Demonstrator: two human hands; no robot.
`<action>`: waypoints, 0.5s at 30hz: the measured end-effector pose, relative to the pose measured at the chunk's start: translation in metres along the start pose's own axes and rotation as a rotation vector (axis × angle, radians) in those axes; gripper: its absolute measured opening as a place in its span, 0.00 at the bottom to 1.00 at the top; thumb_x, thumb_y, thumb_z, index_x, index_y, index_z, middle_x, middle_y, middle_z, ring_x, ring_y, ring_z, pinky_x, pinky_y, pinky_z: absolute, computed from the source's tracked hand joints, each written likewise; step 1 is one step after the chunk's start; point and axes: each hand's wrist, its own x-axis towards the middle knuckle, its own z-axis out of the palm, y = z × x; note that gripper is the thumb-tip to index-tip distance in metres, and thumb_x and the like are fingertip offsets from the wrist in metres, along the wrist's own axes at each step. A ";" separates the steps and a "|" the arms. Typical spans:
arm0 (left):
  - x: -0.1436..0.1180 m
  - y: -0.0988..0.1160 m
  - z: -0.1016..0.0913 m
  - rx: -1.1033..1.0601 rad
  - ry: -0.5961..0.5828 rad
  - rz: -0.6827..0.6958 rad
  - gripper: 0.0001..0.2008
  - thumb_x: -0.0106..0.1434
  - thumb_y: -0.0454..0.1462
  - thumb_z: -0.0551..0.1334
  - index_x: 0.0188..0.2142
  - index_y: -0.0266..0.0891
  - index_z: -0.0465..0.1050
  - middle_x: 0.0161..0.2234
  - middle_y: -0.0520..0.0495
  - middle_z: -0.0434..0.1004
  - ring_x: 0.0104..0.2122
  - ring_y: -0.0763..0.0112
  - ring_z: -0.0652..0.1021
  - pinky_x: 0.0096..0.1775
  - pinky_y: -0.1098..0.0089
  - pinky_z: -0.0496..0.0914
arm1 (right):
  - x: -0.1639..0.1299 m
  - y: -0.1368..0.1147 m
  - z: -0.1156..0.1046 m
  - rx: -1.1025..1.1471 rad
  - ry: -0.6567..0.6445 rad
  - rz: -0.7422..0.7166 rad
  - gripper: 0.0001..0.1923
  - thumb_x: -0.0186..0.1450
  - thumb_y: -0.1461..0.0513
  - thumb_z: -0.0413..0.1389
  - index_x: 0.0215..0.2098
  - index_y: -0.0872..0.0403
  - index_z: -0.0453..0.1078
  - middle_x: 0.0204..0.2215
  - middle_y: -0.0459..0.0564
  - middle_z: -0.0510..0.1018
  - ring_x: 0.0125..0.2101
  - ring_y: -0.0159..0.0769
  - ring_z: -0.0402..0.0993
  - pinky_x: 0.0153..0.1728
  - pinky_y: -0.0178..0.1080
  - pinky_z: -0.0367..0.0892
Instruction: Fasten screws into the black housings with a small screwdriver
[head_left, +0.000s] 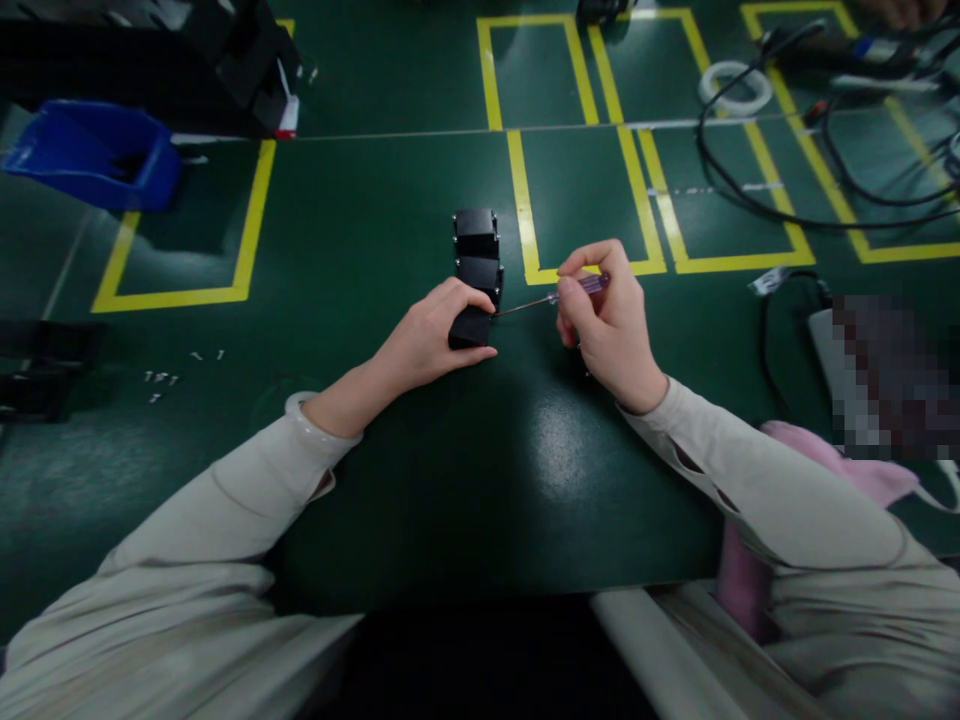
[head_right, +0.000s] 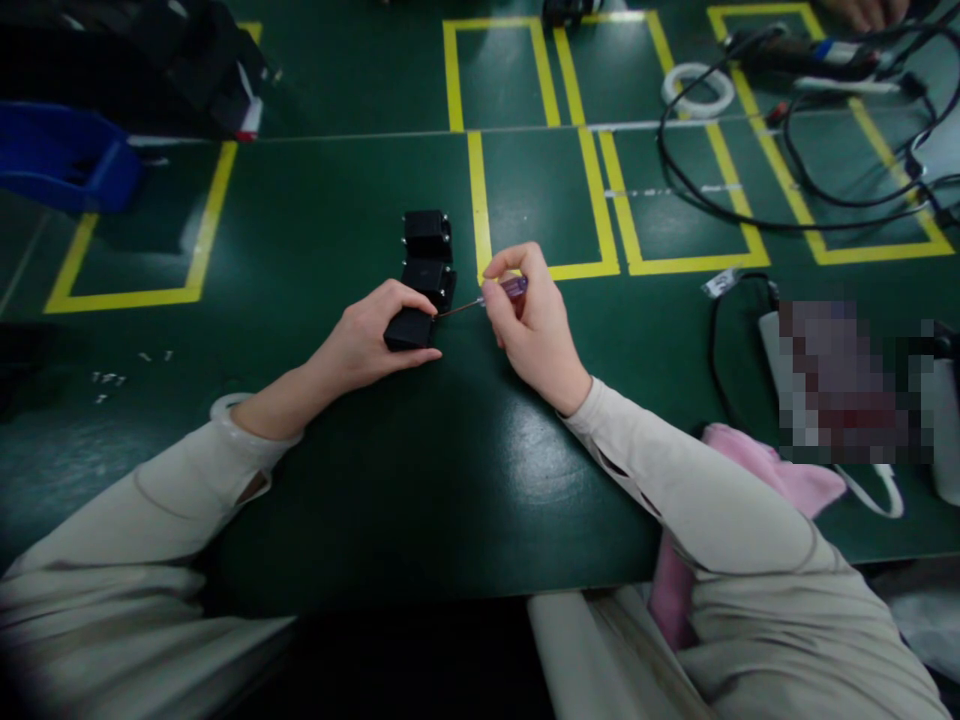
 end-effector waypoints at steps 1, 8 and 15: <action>0.000 0.000 0.000 0.001 -0.001 0.000 0.19 0.62 0.42 0.70 0.48 0.39 0.68 0.48 0.43 0.74 0.48 0.59 0.76 0.50 0.62 0.70 | 0.000 0.001 0.000 0.008 -0.001 -0.001 0.15 0.70 0.46 0.55 0.40 0.47 0.62 0.21 0.37 0.62 0.15 0.24 0.60 0.15 0.35 0.54; 0.000 0.000 0.001 0.007 -0.014 -0.027 0.19 0.62 0.43 0.69 0.48 0.39 0.68 0.49 0.43 0.74 0.48 0.59 0.75 0.51 0.60 0.70 | -0.001 0.001 0.000 -0.024 -0.006 0.041 0.17 0.72 0.44 0.51 0.37 0.48 0.63 0.15 0.36 0.59 0.13 0.26 0.57 0.15 0.35 0.52; 0.000 0.000 0.001 -0.005 0.005 0.005 0.19 0.61 0.42 0.70 0.48 0.39 0.68 0.48 0.43 0.74 0.48 0.59 0.76 0.51 0.61 0.70 | 0.000 -0.001 0.000 -0.008 0.007 0.009 0.15 0.71 0.46 0.53 0.38 0.47 0.61 0.19 0.37 0.62 0.15 0.25 0.59 0.15 0.35 0.54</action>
